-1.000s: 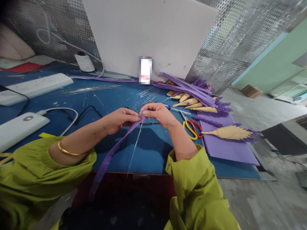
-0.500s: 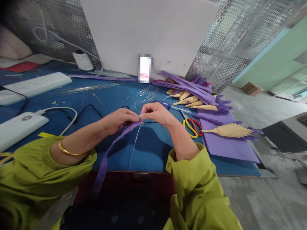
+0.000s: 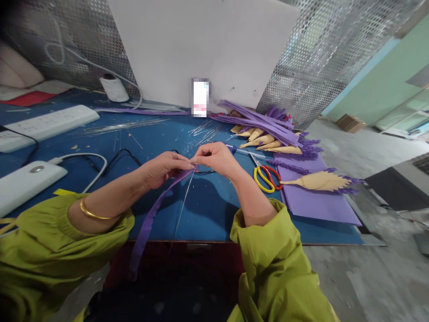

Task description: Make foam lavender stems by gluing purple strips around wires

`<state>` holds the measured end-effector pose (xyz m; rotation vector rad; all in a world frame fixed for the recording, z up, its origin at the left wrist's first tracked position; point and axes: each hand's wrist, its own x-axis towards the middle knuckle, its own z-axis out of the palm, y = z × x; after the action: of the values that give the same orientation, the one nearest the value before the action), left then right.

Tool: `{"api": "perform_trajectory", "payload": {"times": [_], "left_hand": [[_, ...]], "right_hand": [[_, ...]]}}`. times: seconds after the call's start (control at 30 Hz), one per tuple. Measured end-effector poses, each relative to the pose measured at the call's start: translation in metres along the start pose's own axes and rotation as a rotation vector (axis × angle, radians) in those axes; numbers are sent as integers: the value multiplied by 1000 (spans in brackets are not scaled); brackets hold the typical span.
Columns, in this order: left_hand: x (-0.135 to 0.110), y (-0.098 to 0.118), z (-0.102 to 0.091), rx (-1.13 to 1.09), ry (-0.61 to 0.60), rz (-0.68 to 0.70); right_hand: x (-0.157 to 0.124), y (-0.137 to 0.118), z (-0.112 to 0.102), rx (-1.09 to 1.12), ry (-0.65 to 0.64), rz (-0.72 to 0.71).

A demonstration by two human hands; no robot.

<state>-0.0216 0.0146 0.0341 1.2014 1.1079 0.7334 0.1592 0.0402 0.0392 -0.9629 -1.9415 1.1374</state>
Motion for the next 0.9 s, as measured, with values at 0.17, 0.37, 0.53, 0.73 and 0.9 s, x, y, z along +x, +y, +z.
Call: {"api": "perform_trajectory", "payload": {"times": [0.17, 0.37, 0.53, 0.73, 0.9], "left_hand": [[0, -1, 2, 16, 40, -15], [0, -6, 8, 20, 105, -2], [3, -11, 10, -50, 129, -40], [1, -6, 8, -123, 111, 17], [3, -5, 5, -267, 36, 36]], "right_hand": [[1, -1, 8, -179, 116, -39], [1, -2, 15, -263, 190, -53], [1, 2, 18, -196, 191, 18], [2, 7, 3, 210, 1, 124], [4, 17, -3, 531, -148, 168]]}}
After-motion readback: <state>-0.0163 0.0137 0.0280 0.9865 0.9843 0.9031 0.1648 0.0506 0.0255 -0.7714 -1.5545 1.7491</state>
